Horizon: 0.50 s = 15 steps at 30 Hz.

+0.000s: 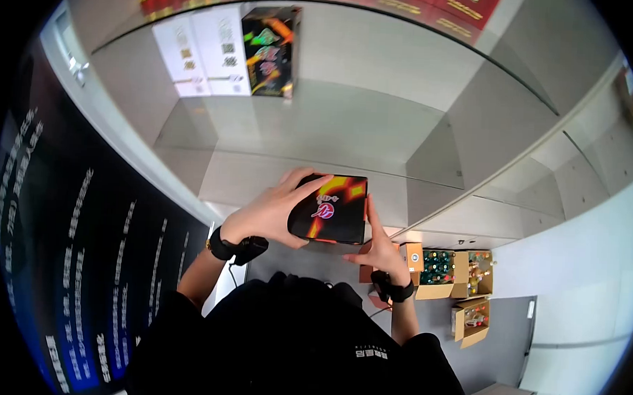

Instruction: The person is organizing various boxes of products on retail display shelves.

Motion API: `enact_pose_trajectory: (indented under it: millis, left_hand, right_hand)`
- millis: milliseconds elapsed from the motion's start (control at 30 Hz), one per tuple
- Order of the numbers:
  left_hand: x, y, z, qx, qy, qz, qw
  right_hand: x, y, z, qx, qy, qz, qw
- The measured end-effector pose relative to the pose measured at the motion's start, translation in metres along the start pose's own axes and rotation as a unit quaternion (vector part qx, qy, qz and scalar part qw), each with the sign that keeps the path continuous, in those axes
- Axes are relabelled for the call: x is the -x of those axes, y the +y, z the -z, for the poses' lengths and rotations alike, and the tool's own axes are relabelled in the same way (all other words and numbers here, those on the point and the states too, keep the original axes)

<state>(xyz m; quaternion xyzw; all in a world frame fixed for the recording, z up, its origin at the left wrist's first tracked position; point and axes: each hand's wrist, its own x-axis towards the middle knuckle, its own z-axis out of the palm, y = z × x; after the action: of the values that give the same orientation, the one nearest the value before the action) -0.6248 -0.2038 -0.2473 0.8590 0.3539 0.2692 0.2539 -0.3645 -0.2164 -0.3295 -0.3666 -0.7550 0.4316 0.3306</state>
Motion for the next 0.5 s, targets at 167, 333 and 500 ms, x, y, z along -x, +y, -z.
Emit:
enact_pose_trajectory:
  millis: [167, 333, 500]
  left_hand:
    - [0.021, 0.002, 0.002, -0.016, 0.001, 0.013, 1.000]
    - [0.032, -0.017, -0.002, 0.026, 0.003, 0.024, 0.999]
    - [0.044, -0.020, -0.008, 0.190, 0.060, 0.102, 0.975]
  right_hand:
    - [-0.012, 0.007, -0.010, -0.001, -0.041, 0.032, 0.999]
    - [-0.017, 0.012, -0.019, -0.050, -0.035, -0.002, 0.998]
    - [-0.014, 0.024, -0.025, -0.089, 0.006, -0.029, 0.996]
